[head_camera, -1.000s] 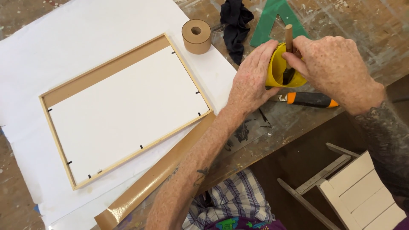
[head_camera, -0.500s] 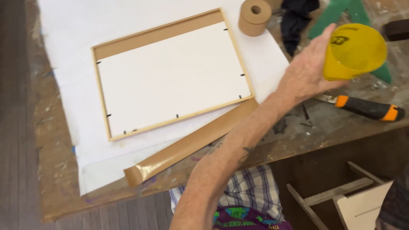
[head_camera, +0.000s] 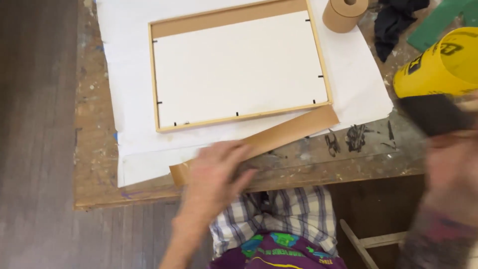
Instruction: Sealing the back of a picture frame using brown paper tape, a foam brush, and a cloth for smoothing.
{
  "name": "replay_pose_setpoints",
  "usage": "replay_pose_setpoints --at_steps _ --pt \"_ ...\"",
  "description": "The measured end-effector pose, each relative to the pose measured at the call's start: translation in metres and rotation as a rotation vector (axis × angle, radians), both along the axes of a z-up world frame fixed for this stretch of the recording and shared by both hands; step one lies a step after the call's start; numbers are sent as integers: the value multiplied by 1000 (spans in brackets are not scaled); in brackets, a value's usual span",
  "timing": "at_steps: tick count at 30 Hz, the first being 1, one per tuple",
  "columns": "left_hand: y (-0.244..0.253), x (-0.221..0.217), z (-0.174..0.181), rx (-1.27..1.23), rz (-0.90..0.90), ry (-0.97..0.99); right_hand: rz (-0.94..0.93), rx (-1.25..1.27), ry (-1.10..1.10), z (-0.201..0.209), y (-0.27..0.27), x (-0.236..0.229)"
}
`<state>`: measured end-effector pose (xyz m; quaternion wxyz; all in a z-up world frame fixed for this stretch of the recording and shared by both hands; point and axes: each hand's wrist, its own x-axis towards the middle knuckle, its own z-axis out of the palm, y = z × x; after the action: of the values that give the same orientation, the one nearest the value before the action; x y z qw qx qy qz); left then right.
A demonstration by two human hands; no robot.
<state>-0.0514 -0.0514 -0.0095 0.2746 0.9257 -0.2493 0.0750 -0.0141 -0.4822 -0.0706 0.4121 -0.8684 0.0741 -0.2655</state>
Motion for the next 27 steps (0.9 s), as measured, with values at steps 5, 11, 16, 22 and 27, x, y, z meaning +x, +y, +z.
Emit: replay_pose_setpoints --at_steps 5,11,16,22,27 --pt "60 -17 -23 277 92 17 268 928 -10 76 145 -13" --pt "60 -13 -42 182 93 112 379 970 79 31 208 -19" --pt "56 -12 -47 103 59 77 503 775 167 29 241 -29" --pt "52 -19 -32 26 98 27 529 674 206 13 248 -29" --pt "65 -25 -53 -34 189 -42 550 658 214 8 247 -30"
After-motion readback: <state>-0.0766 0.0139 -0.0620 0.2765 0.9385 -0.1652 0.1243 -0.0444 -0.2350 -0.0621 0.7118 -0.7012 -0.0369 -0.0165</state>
